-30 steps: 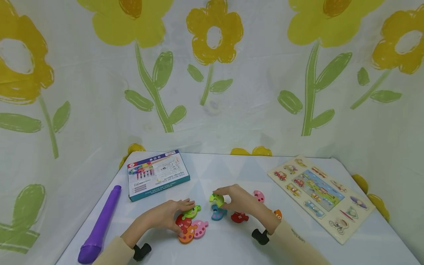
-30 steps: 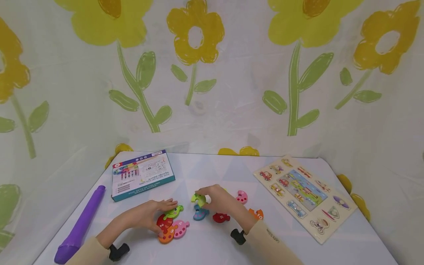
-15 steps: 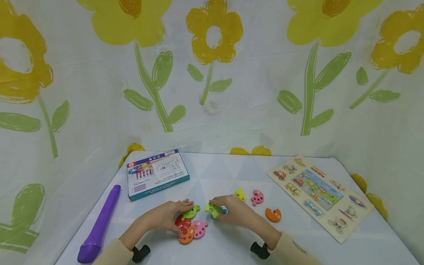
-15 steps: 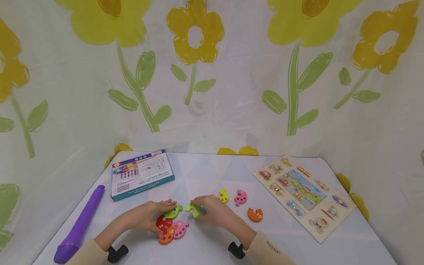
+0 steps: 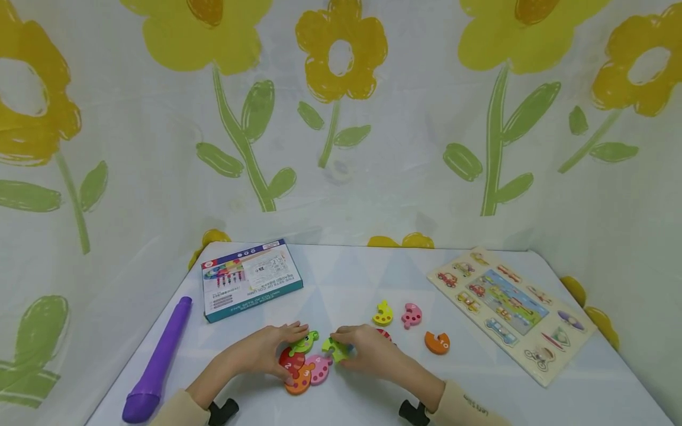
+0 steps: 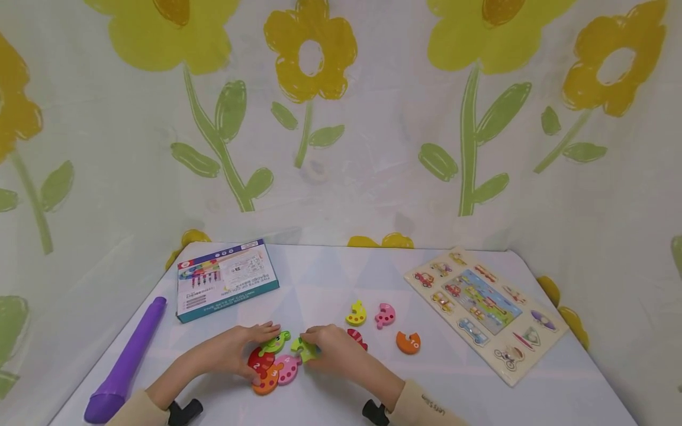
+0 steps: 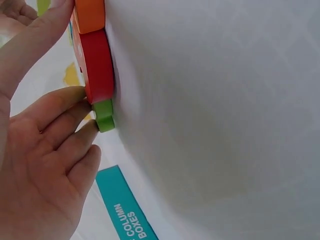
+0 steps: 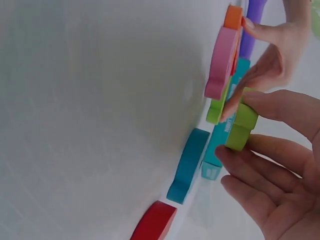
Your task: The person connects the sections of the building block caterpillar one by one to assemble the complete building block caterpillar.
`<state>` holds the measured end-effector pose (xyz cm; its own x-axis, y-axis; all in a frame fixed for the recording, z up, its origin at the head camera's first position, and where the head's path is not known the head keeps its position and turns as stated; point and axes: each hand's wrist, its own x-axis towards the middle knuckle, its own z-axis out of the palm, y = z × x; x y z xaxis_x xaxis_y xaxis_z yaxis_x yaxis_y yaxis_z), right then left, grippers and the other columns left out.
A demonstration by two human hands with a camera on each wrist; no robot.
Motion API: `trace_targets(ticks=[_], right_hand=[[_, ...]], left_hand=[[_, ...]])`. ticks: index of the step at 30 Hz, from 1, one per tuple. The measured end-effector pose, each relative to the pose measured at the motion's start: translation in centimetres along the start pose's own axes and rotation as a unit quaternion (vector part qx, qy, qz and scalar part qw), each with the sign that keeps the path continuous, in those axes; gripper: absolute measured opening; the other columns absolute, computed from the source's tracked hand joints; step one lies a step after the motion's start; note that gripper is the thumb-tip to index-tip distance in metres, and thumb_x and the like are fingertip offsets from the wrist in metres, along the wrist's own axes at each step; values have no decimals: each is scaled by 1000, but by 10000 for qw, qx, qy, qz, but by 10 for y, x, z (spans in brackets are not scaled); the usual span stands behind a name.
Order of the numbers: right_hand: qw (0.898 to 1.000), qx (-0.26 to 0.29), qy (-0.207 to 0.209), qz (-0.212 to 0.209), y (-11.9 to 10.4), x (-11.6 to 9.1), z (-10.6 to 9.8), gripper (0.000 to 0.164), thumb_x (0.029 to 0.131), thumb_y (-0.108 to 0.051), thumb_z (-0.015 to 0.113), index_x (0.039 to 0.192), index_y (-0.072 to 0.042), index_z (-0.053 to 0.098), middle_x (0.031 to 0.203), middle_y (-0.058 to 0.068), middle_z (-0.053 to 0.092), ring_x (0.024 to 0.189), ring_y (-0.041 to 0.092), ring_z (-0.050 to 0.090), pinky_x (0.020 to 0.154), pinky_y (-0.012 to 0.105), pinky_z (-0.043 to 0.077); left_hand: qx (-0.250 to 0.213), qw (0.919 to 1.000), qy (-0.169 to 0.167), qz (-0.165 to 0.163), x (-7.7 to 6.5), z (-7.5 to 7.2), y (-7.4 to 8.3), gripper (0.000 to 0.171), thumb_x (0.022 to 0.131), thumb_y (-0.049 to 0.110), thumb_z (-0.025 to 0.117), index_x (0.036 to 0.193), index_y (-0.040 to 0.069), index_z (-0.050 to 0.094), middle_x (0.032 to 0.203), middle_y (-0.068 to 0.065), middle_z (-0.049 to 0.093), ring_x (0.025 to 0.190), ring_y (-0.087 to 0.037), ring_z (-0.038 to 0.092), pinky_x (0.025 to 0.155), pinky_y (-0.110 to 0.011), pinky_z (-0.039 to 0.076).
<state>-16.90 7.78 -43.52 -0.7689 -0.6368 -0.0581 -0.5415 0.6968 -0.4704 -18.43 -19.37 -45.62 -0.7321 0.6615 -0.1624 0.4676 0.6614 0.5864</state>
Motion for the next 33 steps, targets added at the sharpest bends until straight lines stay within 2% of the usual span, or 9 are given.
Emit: trace_targets(ticks=[7, 14, 17, 33], right_hand=[[9999, -83, -101, 61, -4, 3, 5, 46, 80, -23, 81, 123, -12, 68, 121, 1, 66, 112, 14, 61, 88, 24, 53], [9996, -121, -35, 272, -10, 2, 11, 47, 77, -24, 82, 120, -12, 69, 122, 3, 66, 112, 16, 62, 86, 24, 54], [9992, -268, 19, 307, -13, 1, 12, 47, 77, -24, 83, 119, -11, 69, 121, 3, 67, 112, 17, 62, 86, 24, 54], [9965, -795, 222, 133, -22, 0, 19, 50, 74, -36, 84, 115, -10, 71, 113, 2, 70, 103, 13, 65, 80, 19, 54]], left_hand=[[-29, 10000, 42, 65, -3, 1, 1, 87, 70, 45, 84, 143, 15, 48, 150, -5, 41, 140, -30, 32, 108, -55, 33], [-132, 9997, -42, -194, -4, 3, 2, 86, 70, 43, 84, 144, 17, 48, 150, -4, 41, 140, -30, 32, 107, -56, 33], [-119, 9997, -44, -190, -5, 3, 3, 86, 70, 43, 85, 143, 17, 49, 150, -4, 41, 140, -30, 32, 107, -56, 33], [69, 9995, -8, -295, -9, 4, 8, 87, 70, 45, 84, 143, 15, 48, 149, -6, 42, 139, -32, 34, 106, -55, 36]])
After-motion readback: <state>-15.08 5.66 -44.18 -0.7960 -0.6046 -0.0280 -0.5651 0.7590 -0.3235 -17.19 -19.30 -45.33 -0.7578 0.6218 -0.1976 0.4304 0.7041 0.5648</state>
